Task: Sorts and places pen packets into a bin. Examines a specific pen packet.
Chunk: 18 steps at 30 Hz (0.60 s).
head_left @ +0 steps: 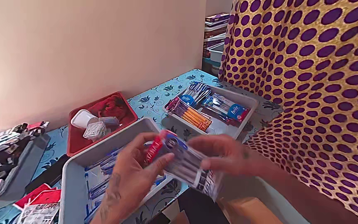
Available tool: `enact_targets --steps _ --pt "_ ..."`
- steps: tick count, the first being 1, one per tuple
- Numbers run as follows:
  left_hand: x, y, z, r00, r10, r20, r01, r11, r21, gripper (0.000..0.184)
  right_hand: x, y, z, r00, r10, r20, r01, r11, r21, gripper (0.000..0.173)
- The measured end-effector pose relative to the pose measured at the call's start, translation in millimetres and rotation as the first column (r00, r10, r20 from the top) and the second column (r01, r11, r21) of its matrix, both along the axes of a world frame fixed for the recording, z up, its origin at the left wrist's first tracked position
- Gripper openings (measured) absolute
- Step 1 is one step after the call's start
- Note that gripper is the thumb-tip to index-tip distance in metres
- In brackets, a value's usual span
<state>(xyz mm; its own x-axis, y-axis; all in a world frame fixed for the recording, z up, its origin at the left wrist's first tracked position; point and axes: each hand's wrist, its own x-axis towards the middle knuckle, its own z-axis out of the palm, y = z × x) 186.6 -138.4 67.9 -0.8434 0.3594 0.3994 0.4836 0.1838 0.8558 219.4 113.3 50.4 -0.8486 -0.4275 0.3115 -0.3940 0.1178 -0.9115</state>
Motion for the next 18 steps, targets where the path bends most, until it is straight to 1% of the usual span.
enact_targets --steps 1,2,3,5,7,9,12,15,18 --pt "12 2 -5 0.999 -0.028 0.020 0.028 1.000 0.013 0.038 10 -13 -6 0.996 0.074 0.048 -0.073 0.997 -0.028 0.037" --pt "24 4 -11 0.997 -0.041 0.062 0.038 0.998 0.041 0.040 18 -25 -13 0.990 0.110 0.090 -0.104 0.993 -0.062 0.029" --pt "34 4 -18 0.992 -0.040 0.123 0.028 0.995 0.094 0.041 25 -36 -21 0.987 0.106 0.120 -0.094 0.990 -0.100 0.024" --pt "47 3 -29 0.966 -0.011 0.259 -0.051 0.971 0.232 0.041 34 -52 -34 0.993 0.035 0.115 -0.017 0.988 -0.153 0.022" --pt "57 -1 -39 0.934 -0.043 0.356 -0.101 0.921 0.376 0.034 41 -65 -44 0.996 -0.055 0.073 0.068 0.979 -0.190 0.021" --pt "67 -2 -48 0.932 -0.046 0.360 -0.135 0.877 0.461 0.024 46 -75 -51 0.993 -0.111 0.043 0.118 0.968 -0.223 0.020" --pt "77 -4 -61 0.941 -0.016 0.337 -0.183 0.816 0.548 0.014 53 -89 -57 0.990 -0.132 0.055 0.142 0.957 -0.255 0.018" --pt "80 -7 -69 0.950 0.057 0.308 -0.239 0.767 0.595 0.013 62 -105 -67 0.980 -0.158 0.117 0.185 0.946 -0.268 0.018" --pt "78 -12 -74 0.927 0.136 0.350 -0.336 0.718 0.610 0.012 72 -112 -81 0.981 -0.106 0.164 0.145 0.958 -0.248 0.021"
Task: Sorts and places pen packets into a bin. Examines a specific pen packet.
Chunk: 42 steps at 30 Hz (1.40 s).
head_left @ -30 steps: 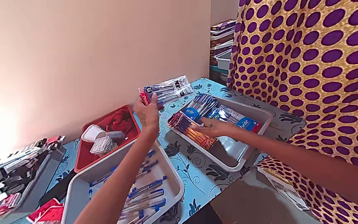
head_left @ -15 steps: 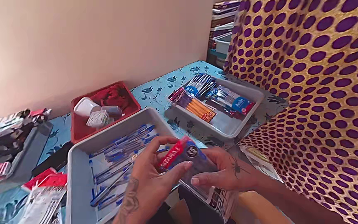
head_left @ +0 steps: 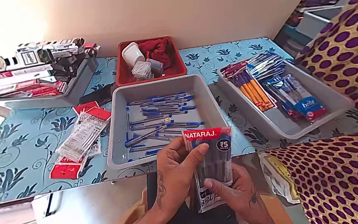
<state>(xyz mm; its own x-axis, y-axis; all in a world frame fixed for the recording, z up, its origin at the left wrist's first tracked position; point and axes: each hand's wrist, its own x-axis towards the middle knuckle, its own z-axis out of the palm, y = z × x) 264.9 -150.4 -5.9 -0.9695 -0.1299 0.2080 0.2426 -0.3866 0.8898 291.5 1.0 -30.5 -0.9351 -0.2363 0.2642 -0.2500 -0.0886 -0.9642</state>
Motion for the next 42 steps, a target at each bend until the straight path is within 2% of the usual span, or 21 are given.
enact_targets --steps 3,6,12,16,19,23,24,26,27,29,32,36,38,40,42 --pt "-4 -7 -1 0.993 0.083 0.084 -0.086 0.996 0.034 0.011 12 0 -6 0.989 0.091 0.115 -0.089 0.996 -0.022 0.022" --pt "-9 -10 0 0.984 0.107 0.142 -0.114 0.993 0.044 0.013 22 8 1 0.973 0.028 0.229 -0.014 0.998 -0.063 0.023" --pt "-9 -14 -4 0.979 -0.111 0.172 0.103 0.993 0.056 0.012 15 47 11 0.950 -0.284 0.130 0.297 0.950 -0.095 0.021" --pt "-6 -1 -8 0.959 -0.241 0.150 0.259 0.959 -0.112 0.018 5 76 18 0.877 -0.479 0.022 0.479 0.872 -0.100 0.017" --pt "-5 23 -12 0.938 -0.313 0.148 0.332 0.935 -0.124 0.022 -1 105 20 0.847 -0.530 -0.035 0.523 0.844 -0.119 0.020" --pt "-2 57 -30 0.933 -0.333 0.133 0.327 0.943 0.070 0.019 -1 125 24 0.907 -0.410 0.095 0.417 0.842 -0.341 0.044" --pt "-2 63 -33 0.936 -0.327 0.126 0.316 0.944 0.099 0.020 -1 124 21 0.886 -0.451 0.104 0.457 0.818 -0.349 0.049" --pt "1 71 -37 0.945 -0.308 0.109 0.292 0.946 0.137 0.020 -2 125 13 0.787 -0.617 0.021 0.604 0.763 -0.229 0.060" --pt "3 74 -39 0.948 -0.302 0.096 0.287 0.947 0.143 0.020 -4 125 8 0.732 -0.678 -0.061 0.661 0.729 -0.175 0.058" --pt "4 77 -42 0.952 -0.298 0.062 0.290 0.949 0.121 0.021 -5 123 3 0.638 -0.746 -0.189 0.735 0.664 -0.138 0.038" --pt "2 76 -45 0.960 -0.281 0.002 0.281 0.960 0.014 0.022 -1 125 5 0.639 -0.723 -0.261 0.727 0.679 -0.099 0.022" --pt "-5 70 -44 0.967 -0.235 -0.094 0.213 0.957 -0.197 0.022 9 146 16 0.776 -0.548 -0.313 0.597 0.798 0.084 0.017" --pt "-12 67 -46 0.950 -0.265 -0.164 0.213 0.936 -0.280 0.021 15 155 23 0.799 -0.444 -0.404 0.538 0.829 0.154 0.015" --pt "-19 68 -47 0.930 -0.301 -0.212 0.213 0.909 -0.357 0.020 21 161 27 0.738 -0.327 -0.590 0.543 0.807 0.232 0.019" --pt "-17 74 -45 0.933 -0.302 -0.194 0.231 0.919 -0.319 0.026 28 160 32 0.624 -0.207 -0.754 0.614 0.727 0.309 0.021"
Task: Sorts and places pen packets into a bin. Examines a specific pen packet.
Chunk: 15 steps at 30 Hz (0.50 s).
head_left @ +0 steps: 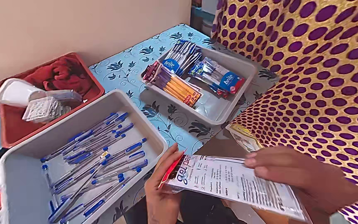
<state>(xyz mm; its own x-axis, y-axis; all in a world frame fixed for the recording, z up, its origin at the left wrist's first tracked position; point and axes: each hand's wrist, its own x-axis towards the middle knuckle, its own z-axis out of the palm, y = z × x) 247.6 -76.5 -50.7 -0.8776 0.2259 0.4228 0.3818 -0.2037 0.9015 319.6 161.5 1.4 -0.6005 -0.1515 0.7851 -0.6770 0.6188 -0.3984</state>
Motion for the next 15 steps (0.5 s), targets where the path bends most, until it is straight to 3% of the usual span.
enact_targets --steps 2,4,7,9,10,15 --pt "4 4 5 0.992 -0.087 0.088 0.074 0.988 0.135 0.038 6 -2 3 0.995 -0.039 -0.089 0.053 0.987 0.153 0.014" --pt "7 2 8 0.947 -0.259 0.190 0.182 0.920 0.346 0.053 11 -1 2 0.991 -0.066 -0.116 0.090 0.972 0.218 0.008" --pt "3 -5 10 0.803 -0.577 0.148 0.362 0.670 0.648 0.066 15 1 0 0.992 -0.096 -0.087 0.115 0.962 0.247 0.011" --pt "0 -8 11 0.709 -0.698 0.102 0.386 0.505 0.772 0.068 16 -1 -6 0.991 -0.109 -0.071 0.123 0.964 0.237 0.013" --pt "1 -7 14 0.693 -0.710 0.126 0.354 0.487 0.798 0.066 16 -3 -9 0.992 -0.118 -0.053 0.126 0.969 0.212 0.014" --pt "4 -9 34 0.673 -0.582 0.457 0.126 0.698 0.704 0.036 16 -8 -29 0.997 -0.081 0.015 0.079 0.992 0.097 0.020"
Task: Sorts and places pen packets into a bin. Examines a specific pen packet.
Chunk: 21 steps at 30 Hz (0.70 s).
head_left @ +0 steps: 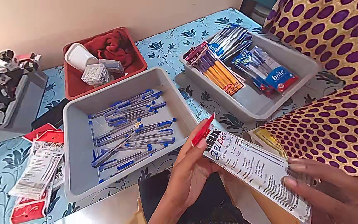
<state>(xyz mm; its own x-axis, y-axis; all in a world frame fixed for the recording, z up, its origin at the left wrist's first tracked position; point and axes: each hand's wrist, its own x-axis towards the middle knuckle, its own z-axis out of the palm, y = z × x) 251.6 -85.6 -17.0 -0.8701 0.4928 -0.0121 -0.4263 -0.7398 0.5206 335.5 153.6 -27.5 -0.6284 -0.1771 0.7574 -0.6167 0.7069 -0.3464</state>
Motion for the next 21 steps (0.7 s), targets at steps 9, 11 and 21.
enact_targets --steps 9,11,21 --pt "-15 -12 14 0.959 -0.069 0.275 0.063 0.998 0.030 0.028 6 5 -4 0.997 0.036 -0.070 -0.018 0.972 0.235 0.019" --pt "-6 -9 12 0.954 -0.049 0.295 0.013 0.992 0.123 0.031 6 1 -7 0.994 0.019 -0.106 0.006 0.971 0.238 0.019" --pt "22 -12 15 0.960 -0.008 0.280 -0.006 0.999 0.048 0.029 3 -12 -10 0.998 0.060 -0.016 -0.056 0.981 0.187 0.018"
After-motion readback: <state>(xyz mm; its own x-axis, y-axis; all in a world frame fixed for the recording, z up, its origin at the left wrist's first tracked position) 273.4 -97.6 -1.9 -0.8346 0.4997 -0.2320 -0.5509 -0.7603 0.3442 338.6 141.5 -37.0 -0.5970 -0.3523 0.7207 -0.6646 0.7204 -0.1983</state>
